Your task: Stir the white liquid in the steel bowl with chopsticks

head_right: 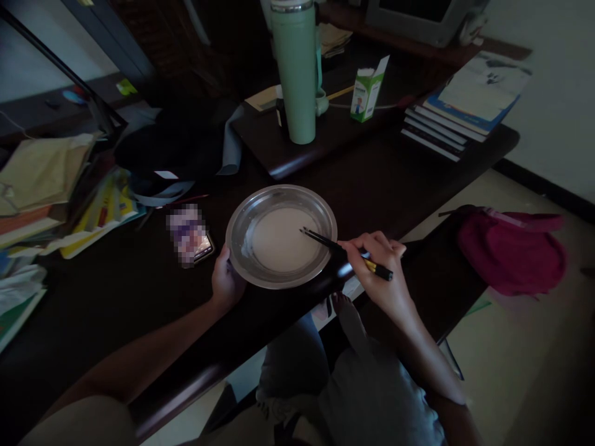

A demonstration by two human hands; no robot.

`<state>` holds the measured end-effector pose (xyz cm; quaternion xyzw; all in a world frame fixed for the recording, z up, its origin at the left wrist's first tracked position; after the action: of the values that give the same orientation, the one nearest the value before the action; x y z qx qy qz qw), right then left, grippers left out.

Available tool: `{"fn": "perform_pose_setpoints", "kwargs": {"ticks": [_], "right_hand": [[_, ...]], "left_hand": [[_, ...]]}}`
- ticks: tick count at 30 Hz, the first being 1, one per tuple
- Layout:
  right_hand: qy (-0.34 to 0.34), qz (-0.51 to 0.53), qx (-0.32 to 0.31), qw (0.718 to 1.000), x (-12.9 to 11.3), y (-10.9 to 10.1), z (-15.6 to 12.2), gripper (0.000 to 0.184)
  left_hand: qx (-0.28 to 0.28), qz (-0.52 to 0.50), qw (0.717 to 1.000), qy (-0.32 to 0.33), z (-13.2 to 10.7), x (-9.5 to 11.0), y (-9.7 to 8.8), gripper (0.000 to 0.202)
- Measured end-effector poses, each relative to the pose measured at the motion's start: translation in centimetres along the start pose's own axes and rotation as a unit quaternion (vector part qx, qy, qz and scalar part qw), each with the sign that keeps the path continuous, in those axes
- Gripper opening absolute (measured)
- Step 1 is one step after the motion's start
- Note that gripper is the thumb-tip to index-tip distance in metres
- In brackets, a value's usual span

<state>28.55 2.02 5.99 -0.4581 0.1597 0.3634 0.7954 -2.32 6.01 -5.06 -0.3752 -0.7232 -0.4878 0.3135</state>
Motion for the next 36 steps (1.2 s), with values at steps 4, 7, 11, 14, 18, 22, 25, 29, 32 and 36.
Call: {"fn": "perform_pose_setpoints", "kwargs": {"ticks": [4,7,11,14,18,22,25,29,32,36], "right_hand": [[0.01,0.018,-0.032,0.999,-0.5,-1.5,0.0,0.028],[0.012,0.055,-0.062,0.996,-0.7,-1.6,-0.1,0.03],[0.005,0.108,-0.082,0.991,-0.8,-0.3,0.0,0.029],[-0.011,0.113,-0.075,0.991,-0.5,1.3,0.2,0.027],[-0.022,0.088,-0.054,0.994,0.2,3.3,0.4,0.028],[-0.027,0.058,-0.026,0.998,0.8,4.0,0.5,0.028],[-0.028,0.025,-0.004,0.999,0.9,3.4,0.5,0.028],[-0.021,0.0,0.013,1.0,0.7,2.0,0.3,0.029],[0.003,0.016,0.005,1.0,0.4,0.7,0.2,0.028],[0.031,0.038,-0.02,0.999,-0.2,-1.0,-0.1,0.028]], "left_hand": [[-0.006,-0.004,1.0,-0.004,0.2,0.1,-0.1,0.039],[-0.009,-0.004,1.0,-0.005,0.3,0.3,0.0,0.038],[-0.007,-0.002,1.0,-0.004,0.2,0.3,0.3,0.035],[-0.004,-0.003,1.0,-0.002,0.0,0.2,0.6,0.037],[0.005,-0.006,1.0,-0.003,-0.3,0.1,0.7,0.037],[0.002,0.003,1.0,-0.005,-0.4,0.1,0.7,0.039],[0.004,0.005,1.0,-0.007,-0.4,0.1,0.6,0.042],[0.0,0.005,1.0,-0.004,-0.2,0.1,0.4,0.042],[-0.002,0.007,1.0,0.001,0.0,0.1,0.1,0.04],[0.001,0.008,1.0,0.0,0.0,0.1,0.0,0.04]]}}
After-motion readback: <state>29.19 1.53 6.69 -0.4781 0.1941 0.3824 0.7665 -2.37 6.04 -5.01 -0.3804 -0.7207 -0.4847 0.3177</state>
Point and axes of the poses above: each hand's wrist, its own z-axis towards the middle knuckle, its own y-axis out of the palm, x = y × z, the point moved 2 cm from there along z, towards the middle knuckle, and after that the axes turned 15 degrees about -y, right-handed, at the moved point
